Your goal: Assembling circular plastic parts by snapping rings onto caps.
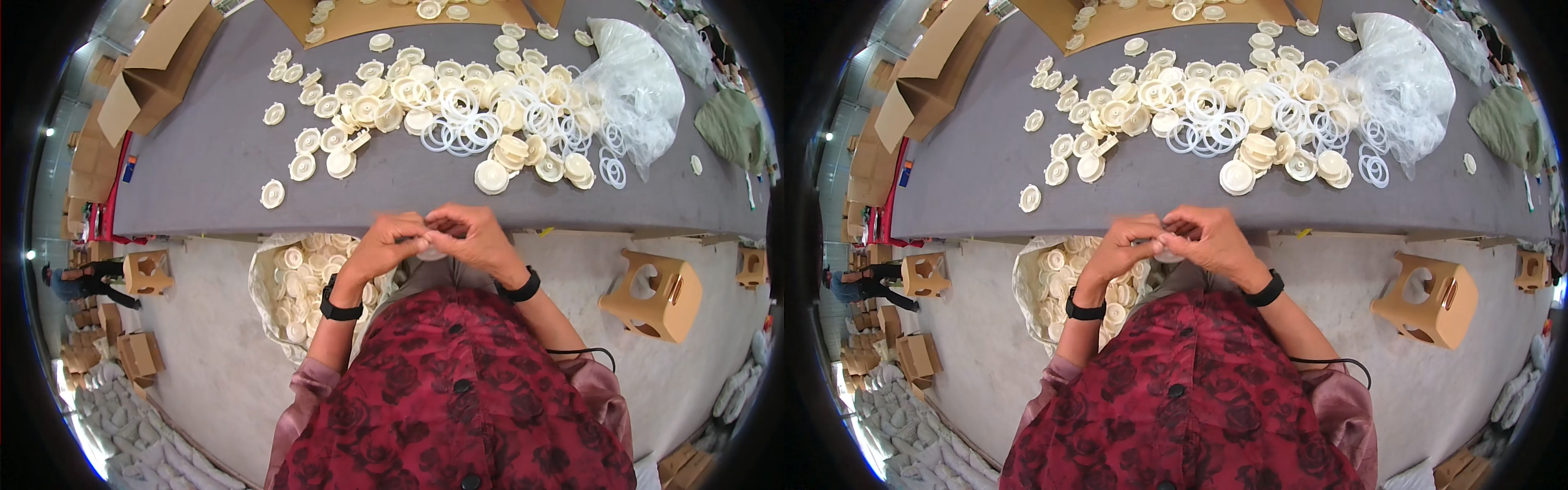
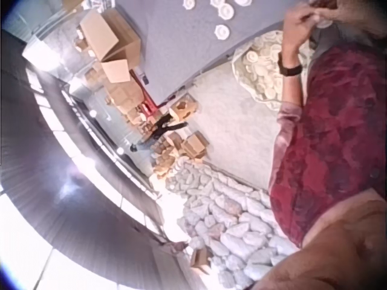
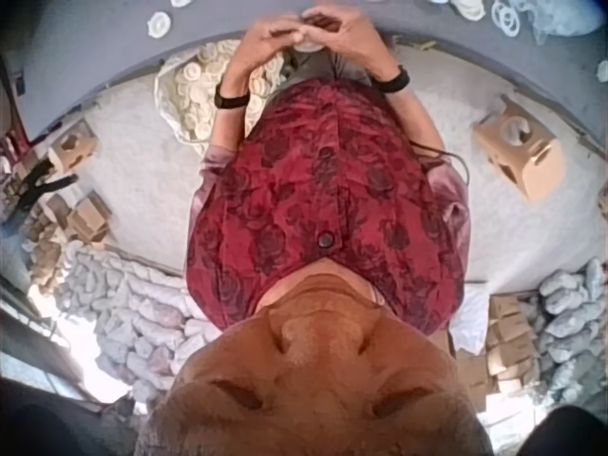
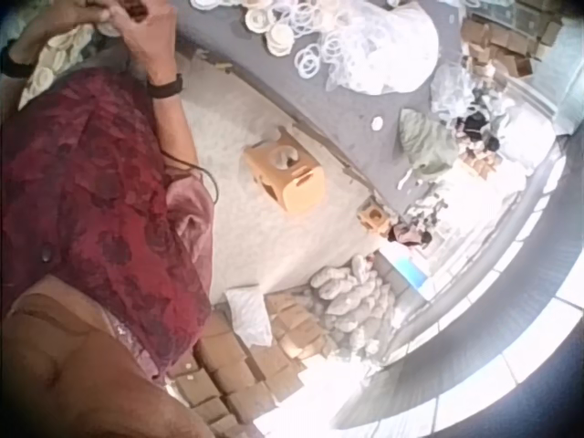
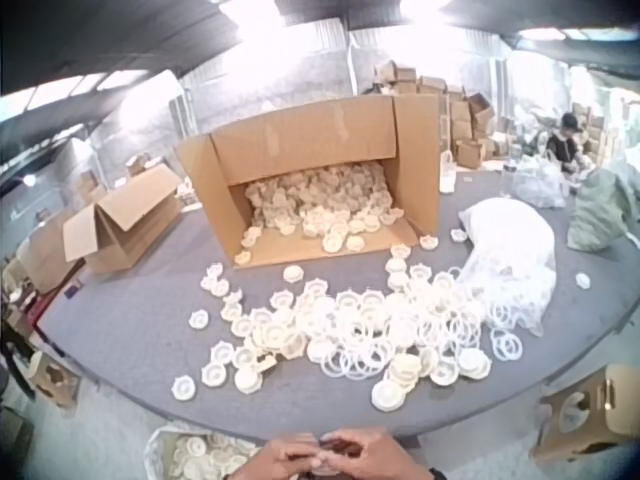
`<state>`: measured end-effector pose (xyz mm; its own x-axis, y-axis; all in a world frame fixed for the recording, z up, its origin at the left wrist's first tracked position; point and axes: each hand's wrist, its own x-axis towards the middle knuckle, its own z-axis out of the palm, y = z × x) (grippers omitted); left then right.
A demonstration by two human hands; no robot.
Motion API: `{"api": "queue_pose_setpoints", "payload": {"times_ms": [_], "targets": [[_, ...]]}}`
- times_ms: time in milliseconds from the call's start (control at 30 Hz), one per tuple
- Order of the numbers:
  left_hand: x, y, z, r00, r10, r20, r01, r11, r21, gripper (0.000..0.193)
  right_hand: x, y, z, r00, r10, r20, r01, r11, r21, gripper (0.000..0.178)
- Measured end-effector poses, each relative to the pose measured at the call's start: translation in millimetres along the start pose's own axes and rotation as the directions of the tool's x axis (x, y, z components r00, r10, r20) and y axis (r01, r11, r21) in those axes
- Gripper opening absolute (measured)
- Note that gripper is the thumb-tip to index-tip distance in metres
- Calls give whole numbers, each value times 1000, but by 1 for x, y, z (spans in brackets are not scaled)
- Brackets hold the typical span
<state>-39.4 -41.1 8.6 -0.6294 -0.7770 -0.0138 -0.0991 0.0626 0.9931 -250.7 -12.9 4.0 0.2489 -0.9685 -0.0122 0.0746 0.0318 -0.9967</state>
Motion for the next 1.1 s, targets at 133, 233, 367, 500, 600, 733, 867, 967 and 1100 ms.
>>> {"api": "queue_pose_setpoints", "payload": {"times_ms": [133,233,367,500,600,733,867,967,1100], "targets": [[-16,19,-22,996,11,86,-48,901,432,19,9,1,5,993,-114,-8,110,972,-209,28],[-73,27,-68,951,-273,145,118,753,647,20,23,-10,-12,987,-161,-8,144,903,-405,28],[-121,34,-80,901,-410,-140,292,335,896,30,58,-21,-26,910,-408,69,277,476,-834,19],[-84,19,-64,948,-70,-311,272,687,673,35,90,-10,-24,806,-551,219,321,96,-942,21],[-39,13,-65,833,-89,-546,434,717,545,38,94,-5,-25,923,-308,230,236,-19,-972,19],[5,-15,-82,696,337,-634,412,535,737,44,91,-3,-29,915,-329,233,251,12,-968,15],[25,-23,-91,731,301,-612,451,460,765,55,88,-4,-30,874,-468,128,245,198,-949,11],[28,-21,-84,749,312,-584,389,506,770,53,84,-10,-31,819,-553,-156,253,591,-766,6],[24,-19,-65,777,367,-512,227,594,771,50,76,-10,-30,950,-43,-309,33,999,-38,7]]}}
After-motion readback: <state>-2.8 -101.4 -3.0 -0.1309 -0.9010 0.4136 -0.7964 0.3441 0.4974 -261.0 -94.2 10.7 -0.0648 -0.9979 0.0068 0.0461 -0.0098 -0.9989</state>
